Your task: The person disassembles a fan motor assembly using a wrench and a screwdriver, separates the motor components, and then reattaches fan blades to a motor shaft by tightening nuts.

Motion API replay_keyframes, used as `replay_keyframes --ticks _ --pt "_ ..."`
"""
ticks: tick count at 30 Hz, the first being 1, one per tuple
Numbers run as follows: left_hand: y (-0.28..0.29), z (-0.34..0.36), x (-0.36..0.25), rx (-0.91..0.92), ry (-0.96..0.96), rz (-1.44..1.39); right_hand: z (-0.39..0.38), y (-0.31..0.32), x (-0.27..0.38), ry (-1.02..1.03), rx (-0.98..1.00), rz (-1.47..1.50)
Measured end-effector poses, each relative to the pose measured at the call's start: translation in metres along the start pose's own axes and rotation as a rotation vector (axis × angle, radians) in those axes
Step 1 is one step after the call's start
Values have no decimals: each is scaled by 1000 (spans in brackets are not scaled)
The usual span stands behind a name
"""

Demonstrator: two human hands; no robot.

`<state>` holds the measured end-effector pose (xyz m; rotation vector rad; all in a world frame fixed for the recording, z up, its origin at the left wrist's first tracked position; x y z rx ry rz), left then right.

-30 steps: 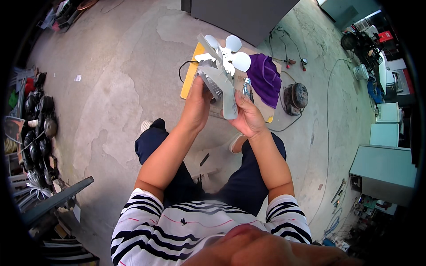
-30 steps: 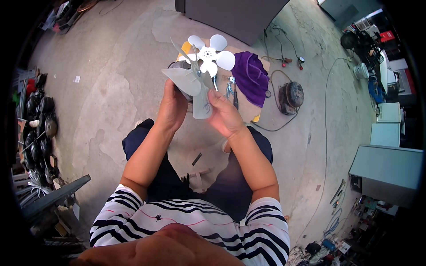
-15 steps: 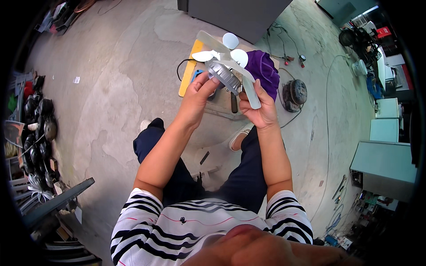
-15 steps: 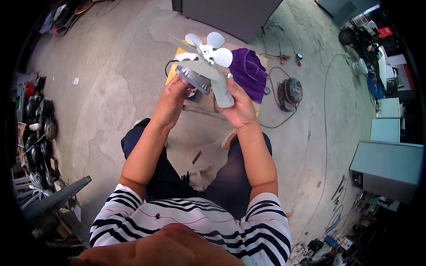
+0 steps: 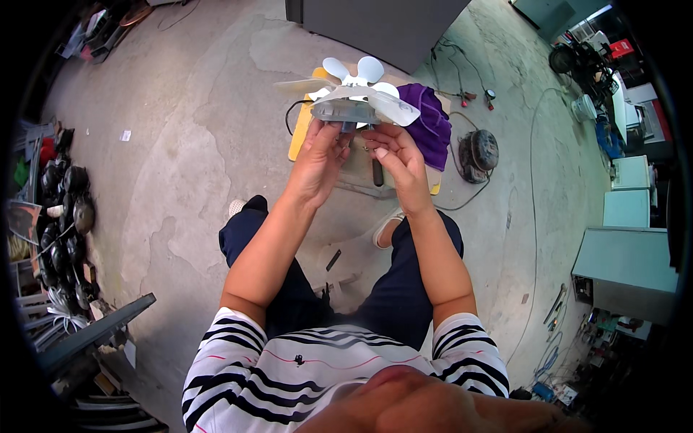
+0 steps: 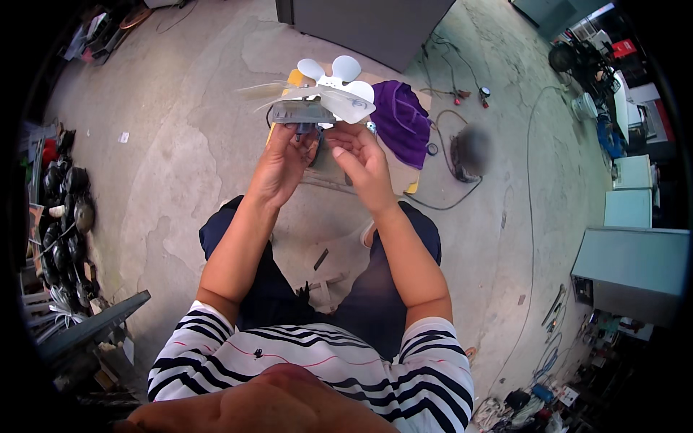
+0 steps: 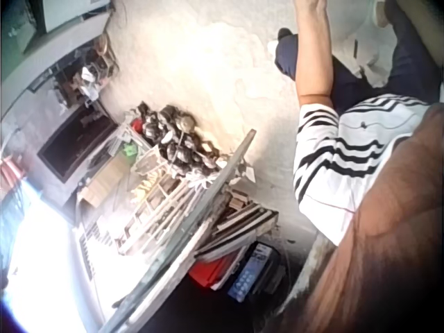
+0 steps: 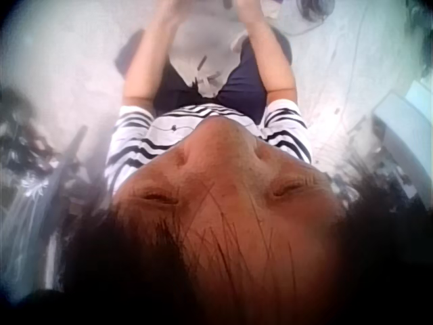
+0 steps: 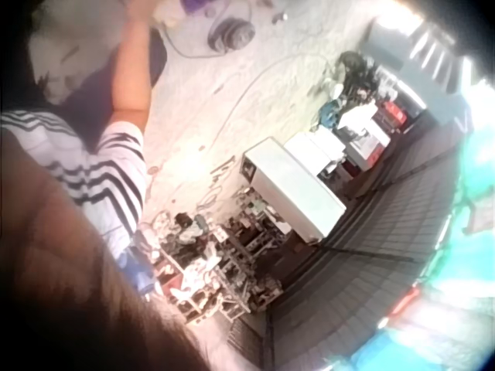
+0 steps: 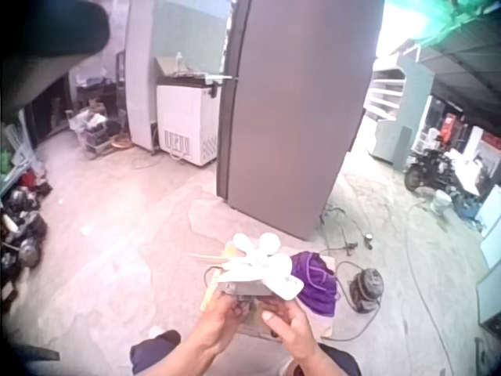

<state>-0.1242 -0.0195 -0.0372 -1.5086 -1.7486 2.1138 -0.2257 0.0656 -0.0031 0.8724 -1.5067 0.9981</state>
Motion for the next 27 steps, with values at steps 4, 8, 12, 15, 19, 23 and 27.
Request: replay_keyframes --ticks 4,8,12,15,19,23,27 --pt "-10 -6 -1 43 -10 47 4 -5 -11 -120 18 114" --pt "-15 -9 9 106 6 52 6 -4 -14 -173 71 296" --pt "-15 -12 13 111 -22 116 4 -1 -9 -143 37 349" --pt "-12 -12 17 126 -30 135 4 4 -8 -119 5 342" --pt "-21 -15 11 97 -60 169 1 4 1 -78 18 302" --pt "-24 -16 10 91 -88 199 0 5 2 -118 27 262" --pt "-29 -21 0 38 -162 289 -2 7 -4 -177 24 223"
Point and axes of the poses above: each hand's wrist, its own z-axis towards the middle knuckle, its own y-axis out of the back of the hand, x = y × z, the point moved 8 cm from there along z, towards the middle knuckle, and after that the axes turned 9 degrees about -y, right-handed, at the moved point
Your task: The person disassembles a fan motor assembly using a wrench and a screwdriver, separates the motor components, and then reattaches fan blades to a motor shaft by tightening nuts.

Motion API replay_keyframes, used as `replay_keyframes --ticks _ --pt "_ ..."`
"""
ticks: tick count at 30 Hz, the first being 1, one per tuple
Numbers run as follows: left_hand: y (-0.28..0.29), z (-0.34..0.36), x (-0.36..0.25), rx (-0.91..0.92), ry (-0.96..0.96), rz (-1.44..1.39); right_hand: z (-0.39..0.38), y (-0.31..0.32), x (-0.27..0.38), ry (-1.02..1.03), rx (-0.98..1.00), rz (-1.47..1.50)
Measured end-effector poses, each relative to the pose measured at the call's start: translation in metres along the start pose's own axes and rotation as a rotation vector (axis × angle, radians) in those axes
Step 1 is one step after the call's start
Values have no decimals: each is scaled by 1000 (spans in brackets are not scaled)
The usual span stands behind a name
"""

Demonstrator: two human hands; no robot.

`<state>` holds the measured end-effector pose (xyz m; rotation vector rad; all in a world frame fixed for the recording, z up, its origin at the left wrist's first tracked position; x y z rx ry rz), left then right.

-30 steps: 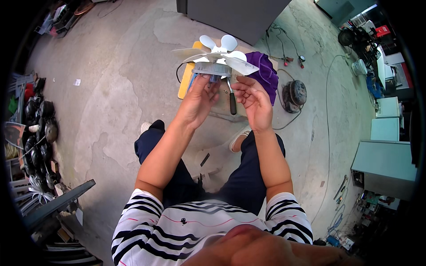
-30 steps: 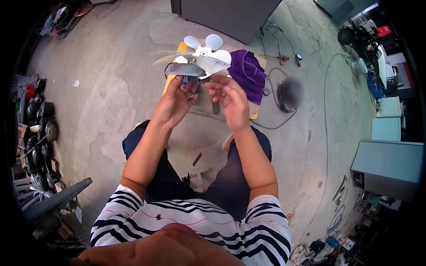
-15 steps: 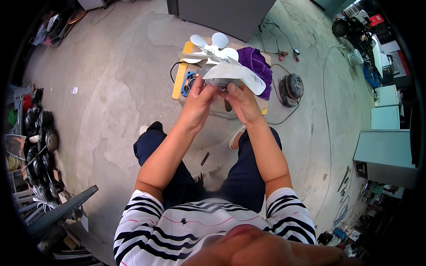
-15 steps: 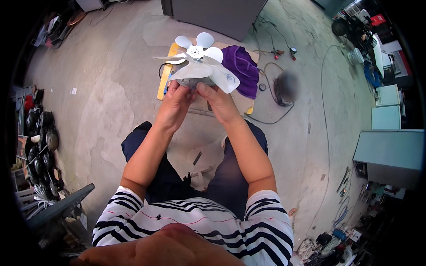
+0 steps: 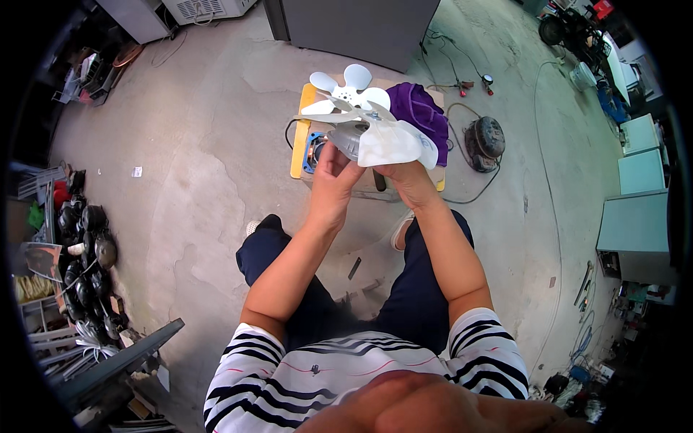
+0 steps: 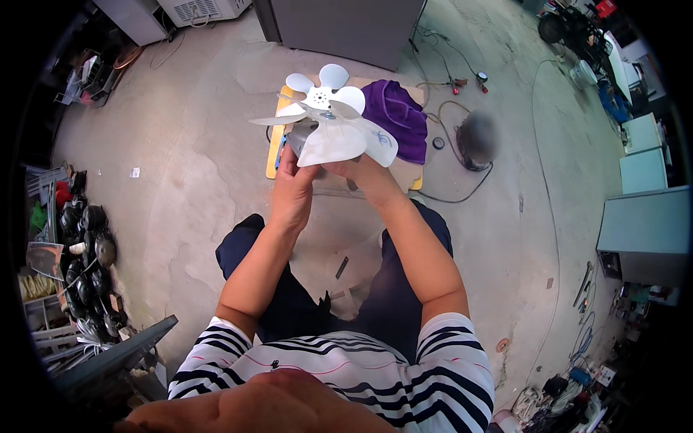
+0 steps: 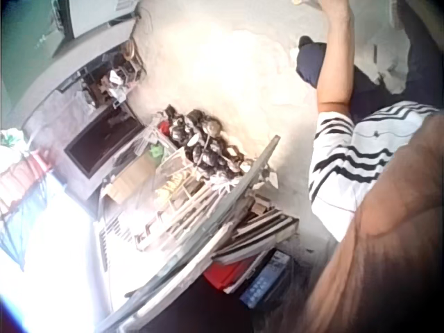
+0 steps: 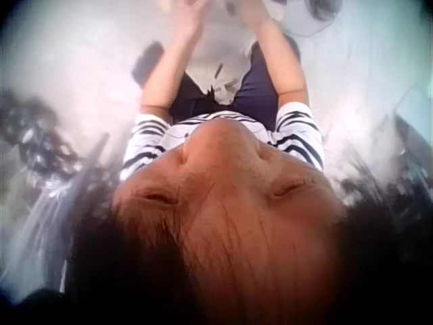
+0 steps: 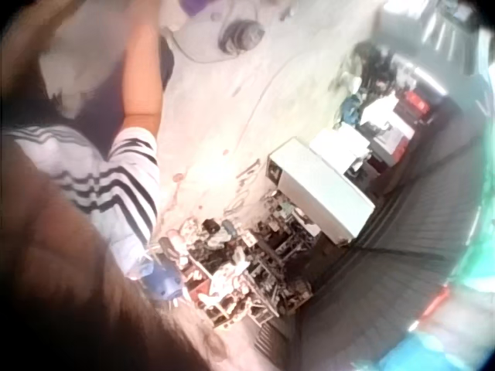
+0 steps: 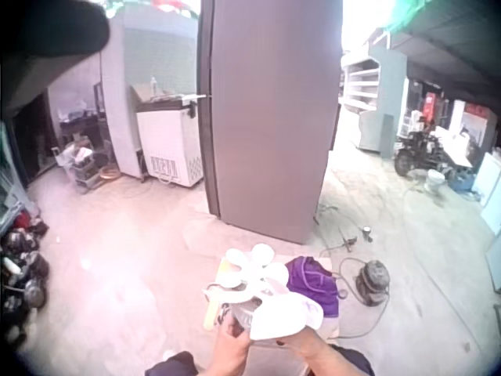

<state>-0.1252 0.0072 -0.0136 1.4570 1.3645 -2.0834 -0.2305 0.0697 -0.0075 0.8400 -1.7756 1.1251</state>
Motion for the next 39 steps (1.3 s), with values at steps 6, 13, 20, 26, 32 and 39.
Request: replay_keyframes --ticks 6,13,20,26,32,39 --pt "5 7 -5 -89 -167 18 -1 1 -6 172 -115 -2" --pt "12 6 -17 -151 -295 217 -9 -22 17 440 -123 -161" --pt "14 3 -7 -162 -396 438 -5 -24 8 285 -104 -30" --pt "13 1 -8 -170 -458 533 -3 -23 5 214 -83 97" --pt "12 0 -8 -186 -464 487 -9 -29 9 229 -73 208" --pt "9 -1 -7 -167 -470 458 -8 -22 4 227 -68 247"
Point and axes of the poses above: each hand's wrist, its own z-axis towards the middle knuckle, its own y-axis out of the back of the hand, x = y × z, the point moved 8 cm from there along z, towards the middle knuckle, and after that the axes turned 9 degrees about -y, right-handed, at the moved point
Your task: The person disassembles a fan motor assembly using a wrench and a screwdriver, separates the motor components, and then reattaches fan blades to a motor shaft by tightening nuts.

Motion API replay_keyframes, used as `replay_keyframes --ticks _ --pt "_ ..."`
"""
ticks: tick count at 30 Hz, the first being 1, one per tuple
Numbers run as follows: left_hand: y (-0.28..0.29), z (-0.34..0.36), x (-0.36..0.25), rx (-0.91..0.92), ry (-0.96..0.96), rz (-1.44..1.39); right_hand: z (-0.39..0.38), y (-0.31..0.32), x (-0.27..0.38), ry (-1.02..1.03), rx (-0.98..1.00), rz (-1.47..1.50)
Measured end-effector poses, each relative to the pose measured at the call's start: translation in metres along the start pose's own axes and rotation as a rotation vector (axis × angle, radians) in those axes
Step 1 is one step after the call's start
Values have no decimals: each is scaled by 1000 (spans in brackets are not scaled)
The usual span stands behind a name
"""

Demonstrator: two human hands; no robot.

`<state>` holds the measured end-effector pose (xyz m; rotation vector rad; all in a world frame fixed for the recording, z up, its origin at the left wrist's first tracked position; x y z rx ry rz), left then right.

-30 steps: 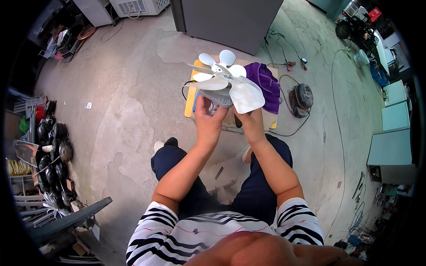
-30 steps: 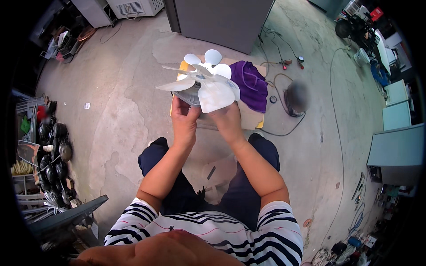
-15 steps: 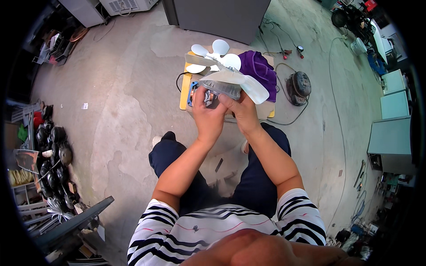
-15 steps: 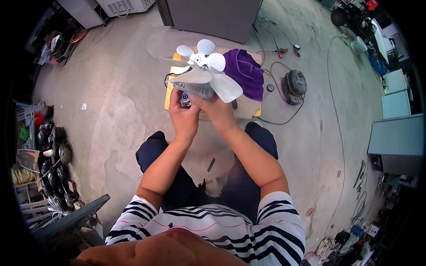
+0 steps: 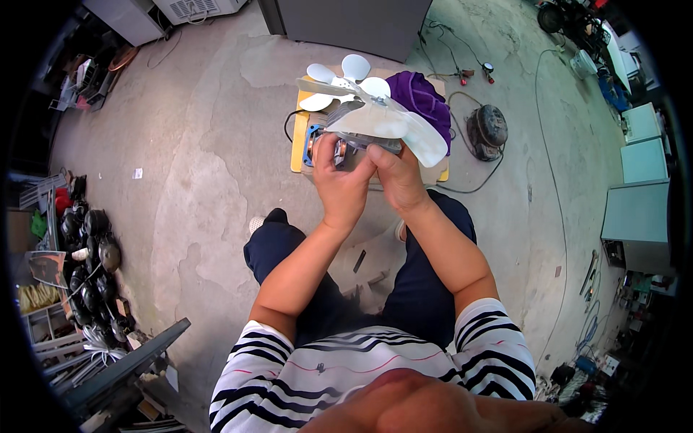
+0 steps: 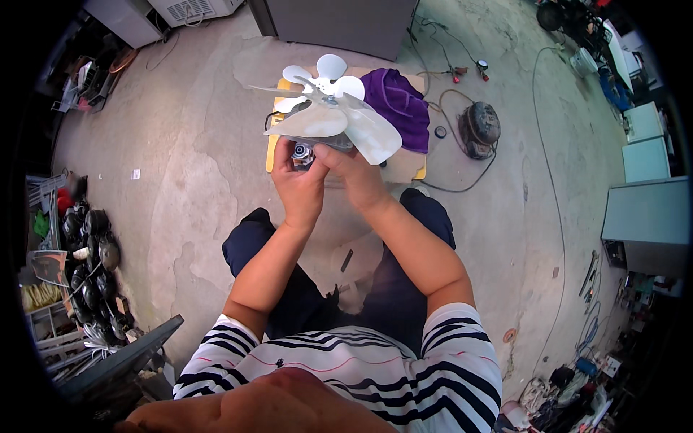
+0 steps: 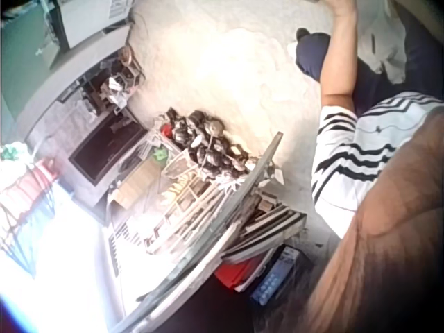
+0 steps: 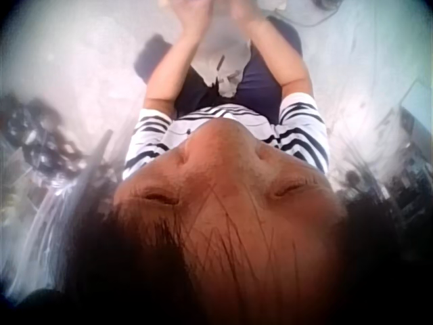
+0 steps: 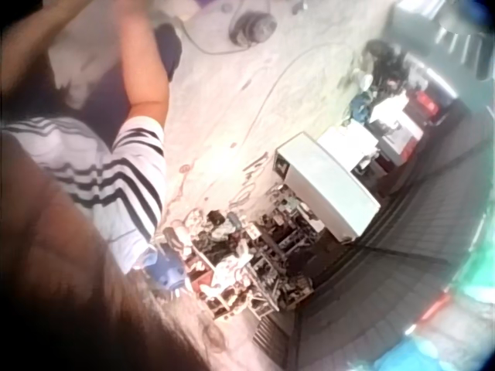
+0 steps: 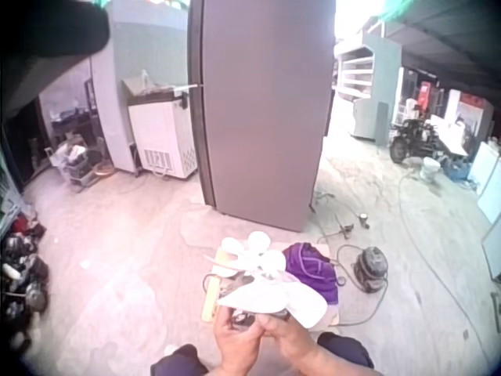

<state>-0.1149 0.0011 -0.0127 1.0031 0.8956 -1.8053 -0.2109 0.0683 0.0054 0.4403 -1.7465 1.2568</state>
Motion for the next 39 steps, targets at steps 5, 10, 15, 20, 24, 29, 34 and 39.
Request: replay_keyframes --ticks 5,10,15,20,24,29,34,39 --pt "-2 1 -4 8 52 -39 3 3 -4 10 29 70" --pt "-2 0 -3 -7 71 -65 8 6 -12 -30 57 143" --pt "-1 0 -5 -8 59 -56 8 5 -14 -39 66 158" --pt "0 -4 2 -36 44 -10 8 8 -17 -30 11 134" --pt "0 -5 3 7 -50 78 9 9 -25 -92 57 216" --pt "0 -7 5 -34 -3 27 6 3 -21 -103 61 242" --pt "-2 -6 5 -44 0 -31 4 9 -14 -15 46 190" --pt "-4 -5 1 -19 -31 -42 2 20 -5 29 59 71"
Point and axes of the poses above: each hand's wrist, its own z-axis towards the middle knuckle, its own y-axis out of the back of the hand, x = y × z, the point moved 8 cm from there along z, towards the middle knuckle, and after that the axes turned 9 degrees about -y, right-handed, at the moved point
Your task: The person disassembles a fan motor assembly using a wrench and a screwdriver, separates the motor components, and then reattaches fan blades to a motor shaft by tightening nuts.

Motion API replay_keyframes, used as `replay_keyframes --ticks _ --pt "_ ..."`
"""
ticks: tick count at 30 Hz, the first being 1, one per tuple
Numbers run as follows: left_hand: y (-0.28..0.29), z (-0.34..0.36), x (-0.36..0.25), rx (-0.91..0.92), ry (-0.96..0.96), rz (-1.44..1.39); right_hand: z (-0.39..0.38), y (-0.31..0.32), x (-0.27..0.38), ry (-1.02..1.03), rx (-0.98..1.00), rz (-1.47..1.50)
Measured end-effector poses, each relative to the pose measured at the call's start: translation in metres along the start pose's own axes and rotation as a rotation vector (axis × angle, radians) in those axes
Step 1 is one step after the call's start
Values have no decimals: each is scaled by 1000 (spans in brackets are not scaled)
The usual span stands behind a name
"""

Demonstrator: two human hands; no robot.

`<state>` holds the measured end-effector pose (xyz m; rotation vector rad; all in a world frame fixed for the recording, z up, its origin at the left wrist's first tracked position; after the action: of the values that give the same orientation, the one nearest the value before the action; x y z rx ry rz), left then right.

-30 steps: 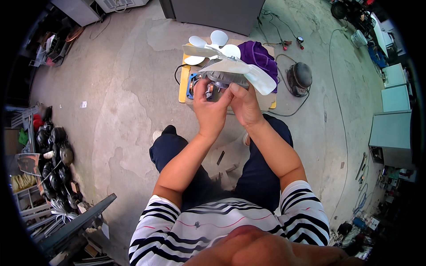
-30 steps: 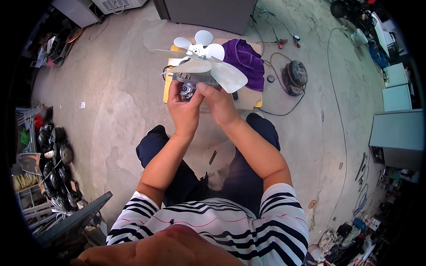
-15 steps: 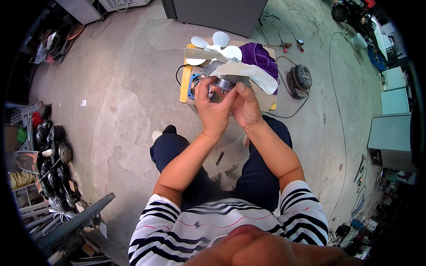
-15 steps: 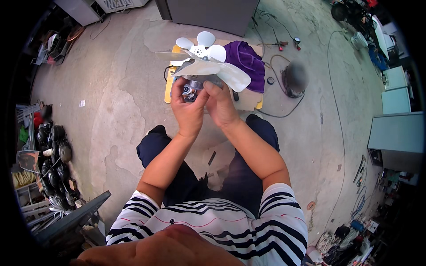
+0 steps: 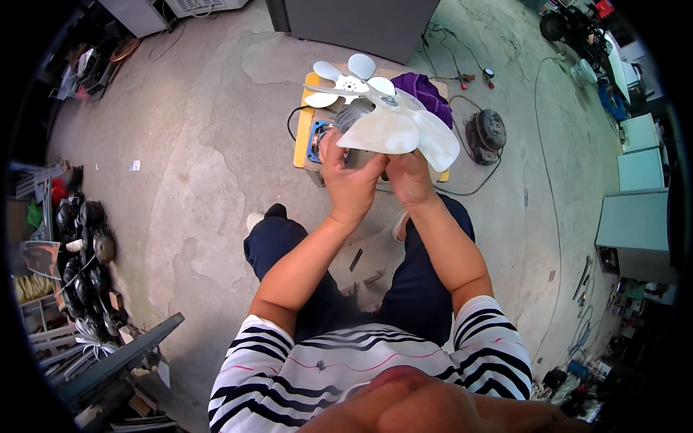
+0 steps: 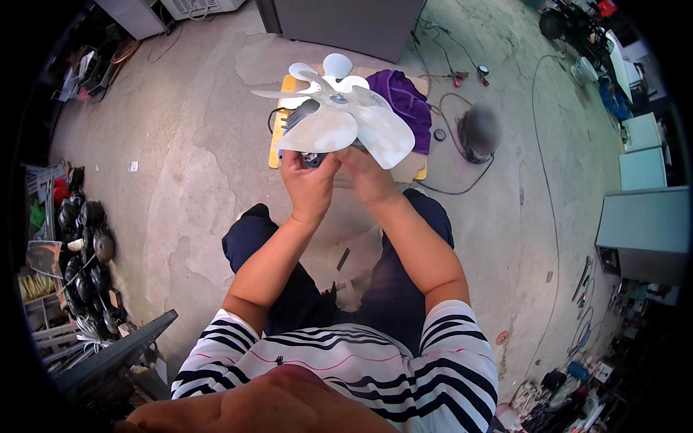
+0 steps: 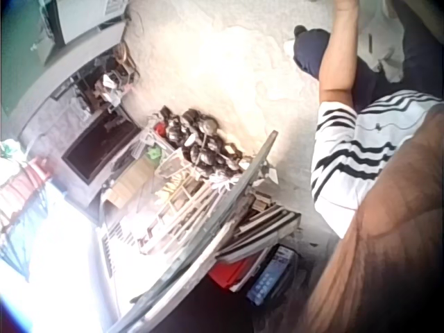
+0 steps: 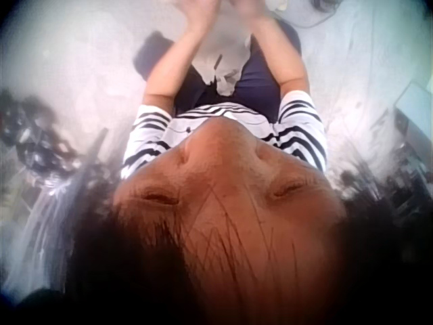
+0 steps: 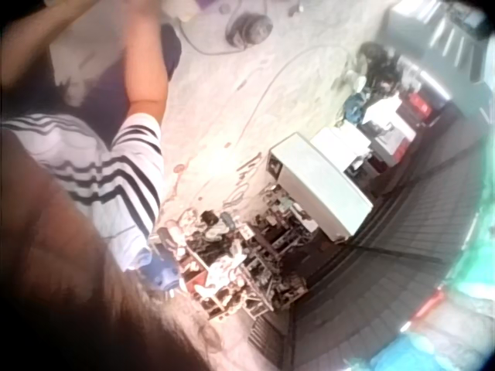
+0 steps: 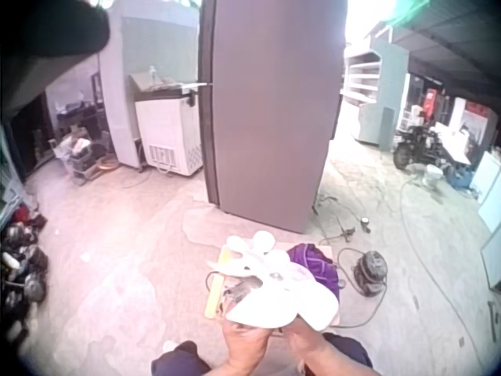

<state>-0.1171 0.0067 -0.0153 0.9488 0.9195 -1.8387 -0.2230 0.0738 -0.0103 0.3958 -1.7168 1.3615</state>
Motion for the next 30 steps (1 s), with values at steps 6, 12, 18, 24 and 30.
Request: replay_keyframes --ticks 6,12,18,24,30 --pt "3 0 6 47 10 60 2 -2 3 44 63 34" --pt "-2 -6 12 38 118 34 5 19 -6 -24 -33 -140" --pt "-6 4 -23 208 3 174 11 26 20 70 -31 -45" --pt "51 49 -8 23 146 -79 15 42 41 108 -25 9" --pt "80 46 8 45 313 51 15 58 45 99 -60 11"
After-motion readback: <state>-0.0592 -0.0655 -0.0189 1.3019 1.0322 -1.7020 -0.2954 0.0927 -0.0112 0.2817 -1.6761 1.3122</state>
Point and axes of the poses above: each hand's wrist, its own z-axis towards the middle knuckle, its own y-axis out of the back of the hand, x = y × z, the point moved 8 cm from there along z, towards the middle knuckle, and after that the axes turned 9 degrees about -y, right-handed, at the moved point
